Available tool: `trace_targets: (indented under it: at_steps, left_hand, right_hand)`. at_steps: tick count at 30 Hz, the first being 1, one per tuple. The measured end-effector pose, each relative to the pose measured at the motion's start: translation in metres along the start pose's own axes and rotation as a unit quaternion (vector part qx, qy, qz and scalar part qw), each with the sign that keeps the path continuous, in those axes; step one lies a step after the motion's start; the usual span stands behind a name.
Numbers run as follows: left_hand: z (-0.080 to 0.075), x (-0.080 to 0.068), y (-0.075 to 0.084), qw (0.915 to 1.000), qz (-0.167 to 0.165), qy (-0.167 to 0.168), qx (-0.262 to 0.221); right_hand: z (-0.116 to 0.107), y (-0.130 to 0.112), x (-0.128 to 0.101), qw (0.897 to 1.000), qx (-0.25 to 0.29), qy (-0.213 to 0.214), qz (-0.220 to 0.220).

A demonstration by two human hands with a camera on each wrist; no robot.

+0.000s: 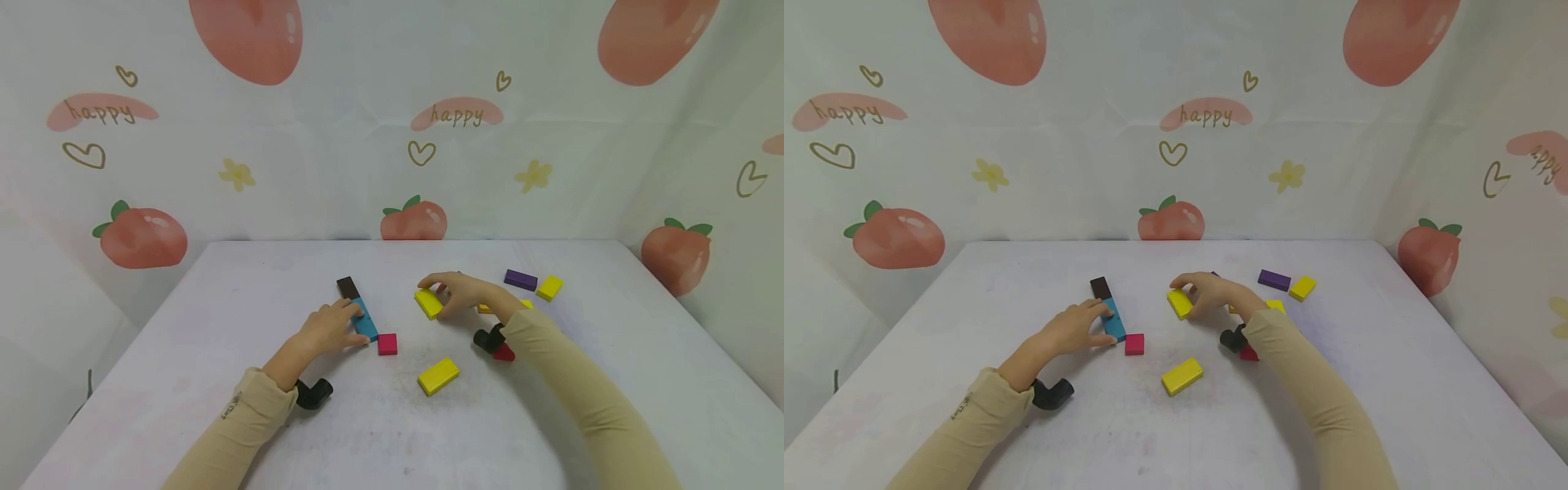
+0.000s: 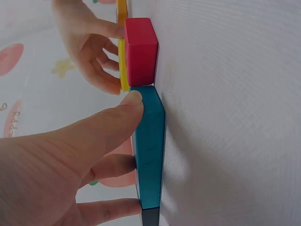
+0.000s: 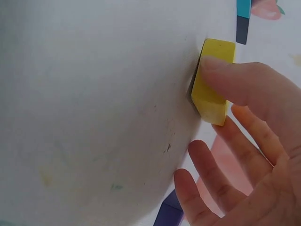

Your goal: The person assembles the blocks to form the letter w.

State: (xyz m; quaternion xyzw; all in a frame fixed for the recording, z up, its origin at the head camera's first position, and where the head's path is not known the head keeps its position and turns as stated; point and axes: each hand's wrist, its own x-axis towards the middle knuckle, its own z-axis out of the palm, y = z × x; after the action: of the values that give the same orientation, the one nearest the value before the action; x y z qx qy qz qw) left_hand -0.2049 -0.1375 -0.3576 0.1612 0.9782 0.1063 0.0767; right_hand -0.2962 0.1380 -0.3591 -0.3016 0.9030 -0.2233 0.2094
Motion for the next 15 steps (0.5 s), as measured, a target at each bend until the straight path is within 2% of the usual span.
trace_targets:
  at_steps: [7, 15]
  left_hand:
    - [-0.001, 0.0, 0.0, 1.0, -0.002, -0.002, 0.0]
    - [0.0, 0.001, -0.001, 1.0, 0.002, 0.002, 0.001]
  right_hand:
    - [0.002, -0.001, -0.003, 1.0, 0.009, 0.015, -0.015]
    - [0.005, -0.008, -0.01, 0.997, 0.052, 0.034, -0.039]
